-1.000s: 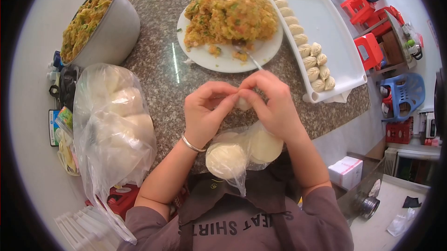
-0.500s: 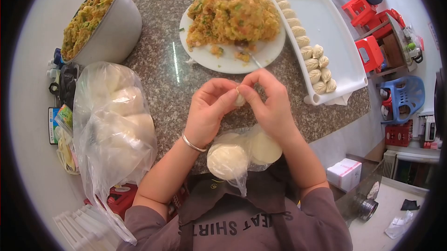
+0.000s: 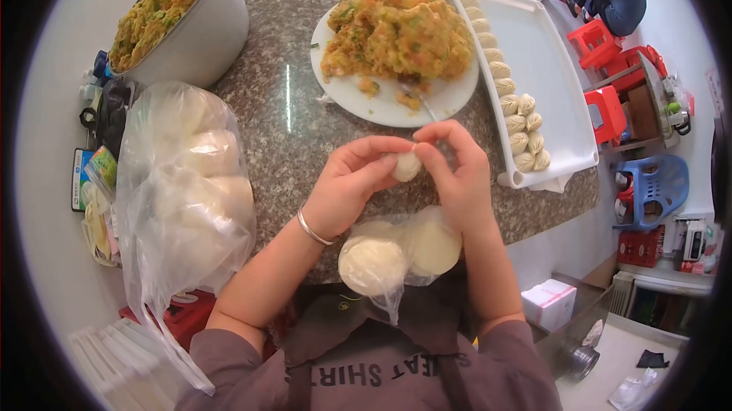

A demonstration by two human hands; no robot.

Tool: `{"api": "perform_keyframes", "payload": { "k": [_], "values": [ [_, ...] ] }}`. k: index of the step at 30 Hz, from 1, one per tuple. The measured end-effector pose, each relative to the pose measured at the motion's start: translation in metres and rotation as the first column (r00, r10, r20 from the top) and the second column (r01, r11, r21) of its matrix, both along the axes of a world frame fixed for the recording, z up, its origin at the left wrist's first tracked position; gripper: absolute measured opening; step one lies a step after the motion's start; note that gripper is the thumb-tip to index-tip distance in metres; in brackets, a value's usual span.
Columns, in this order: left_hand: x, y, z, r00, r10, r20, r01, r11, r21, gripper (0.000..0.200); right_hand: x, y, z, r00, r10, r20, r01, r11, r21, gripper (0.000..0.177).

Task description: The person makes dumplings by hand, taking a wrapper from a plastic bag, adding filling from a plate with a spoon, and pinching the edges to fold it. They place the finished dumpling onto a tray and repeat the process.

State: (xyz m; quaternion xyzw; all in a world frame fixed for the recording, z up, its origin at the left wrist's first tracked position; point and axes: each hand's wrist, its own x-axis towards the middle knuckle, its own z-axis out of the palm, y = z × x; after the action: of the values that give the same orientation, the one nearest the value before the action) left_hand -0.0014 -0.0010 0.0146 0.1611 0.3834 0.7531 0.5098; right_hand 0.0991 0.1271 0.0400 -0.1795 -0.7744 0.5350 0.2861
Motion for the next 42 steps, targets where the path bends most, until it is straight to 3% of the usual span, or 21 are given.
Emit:
{"api": "perform_keyframes", "payload": {
  "k": [3, 9, 13, 15, 19, 21, 22, 24, 25, 26, 27, 30, 33, 35, 40, 41, 42],
  "values": [
    [-0.003, -0.001, -0.005, 0.998, -0.058, 0.020, 0.057, 0.998, 0.028, 0.025, 0.004, 0.011, -0.006, 0.991, 0.130, -0.002, -0.130, 0.988, -0.082, 0.008],
    [-0.008, -0.001, -0.006, 0.955, -0.158, 0.251, 0.131, 0.984, 0.121, 0.033, 0.003, 0.012, -0.002, 0.988, 0.090, -0.127, -0.127, 0.936, -0.327, 0.005],
    [-0.010, -0.003, -0.008, 0.940, -0.181, 0.289, 0.148, 0.980, 0.134, 0.035, 0.007, 0.021, -0.004, 0.966, 0.226, -0.126, -0.252, 0.930, -0.267, 0.007],
    [-0.010, -0.003, -0.006, 0.919, -0.201, 0.340, 0.167, 0.978, 0.128, 0.037, 0.006, 0.026, -0.013, 0.965, 0.211, -0.158, -0.233, 0.963, -0.138, 0.008],
    [-0.009, -0.002, -0.007, 0.925, -0.171, 0.339, 0.138, 0.983, 0.120, 0.039, 0.009, 0.024, -0.018, 0.983, 0.157, -0.092, -0.170, 0.972, -0.164, 0.012],
    [-0.009, -0.003, -0.003, 0.946, -0.164, 0.280, 0.152, 0.986, 0.065, 0.041, 0.011, 0.029, -0.019, 0.981, 0.151, -0.123, -0.156, 0.987, -0.032, 0.035],
    [-0.008, -0.003, -0.001, 0.942, -0.181, 0.282, 0.165, 0.983, 0.079, 0.041, 0.010, 0.026, -0.011, 0.983, 0.139, -0.117, -0.142, 0.990, -0.019, 0.035],
    [-0.007, -0.003, 0.003, 0.958, -0.107, 0.267, 0.106, 0.994, 0.021, 0.041, 0.007, 0.009, 0.013, 0.830, 0.083, -0.552, -0.285, 0.913, -0.291, 0.067],
    [-0.005, -0.005, 0.001, 0.960, -0.072, 0.269, 0.074, 0.997, -0.001, 0.041, 0.010, -0.004, 0.031, 0.774, 0.074, -0.629, -0.349, 0.878, -0.326, 0.070],
    [-0.005, -0.005, -0.004, 0.962, -0.063, 0.264, 0.065, 0.998, 0.002, 0.040, 0.014, -0.019, 0.052, 0.708, 0.065, -0.703, -0.402, 0.856, -0.325, 0.073],
    [-0.005, -0.004, -0.005, 0.964, -0.085, 0.251, 0.089, 0.996, -0.006, 0.041, 0.017, -0.037, 0.073, 0.541, 0.002, -0.841, -0.503, 0.802, -0.322, 0.078],
    [-0.004, -0.007, -0.013, 0.968, -0.032, 0.251, 0.051, 0.996, -0.068, 0.043, 0.041, -0.048, 0.102, 0.217, -0.094, -0.972, -0.685, 0.694, -0.221, 0.078],
    [-0.002, -0.005, -0.012, 0.972, -0.058, 0.229, 0.069, 0.997, -0.041, 0.043, 0.061, -0.028, 0.119, 0.153, -0.171, -0.973, -0.730, 0.645, -0.228, 0.078],
    [-0.001, -0.005, -0.009, 0.981, 0.067, 0.180, -0.038, 0.986, -0.159, 0.042, 0.061, -0.018, 0.123, 0.162, -0.210, -0.964, -0.760, 0.597, -0.257, 0.078],
    [0.004, -0.002, -0.016, 0.985, 0.092, 0.144, -0.071, 0.986, -0.149, 0.043, 0.055, -0.005, 0.116, 0.197, -0.280, -0.939, -0.812, 0.490, -0.317, 0.078],
    [0.017, 0.002, -0.012, 0.981, 0.192, 0.014, -0.190, 0.976, -0.105, 0.044, 0.057, -0.003, 0.116, 0.204, -0.287, -0.936, -0.819, 0.474, -0.323, 0.077],
    [0.009, -0.002, -0.019, 0.980, 0.190, 0.064, -0.180, 0.974, -0.134, 0.044, 0.057, 0.001, 0.117, 0.209, -0.292, -0.933, -0.824, 0.460, -0.329, 0.077]
  ]
}}
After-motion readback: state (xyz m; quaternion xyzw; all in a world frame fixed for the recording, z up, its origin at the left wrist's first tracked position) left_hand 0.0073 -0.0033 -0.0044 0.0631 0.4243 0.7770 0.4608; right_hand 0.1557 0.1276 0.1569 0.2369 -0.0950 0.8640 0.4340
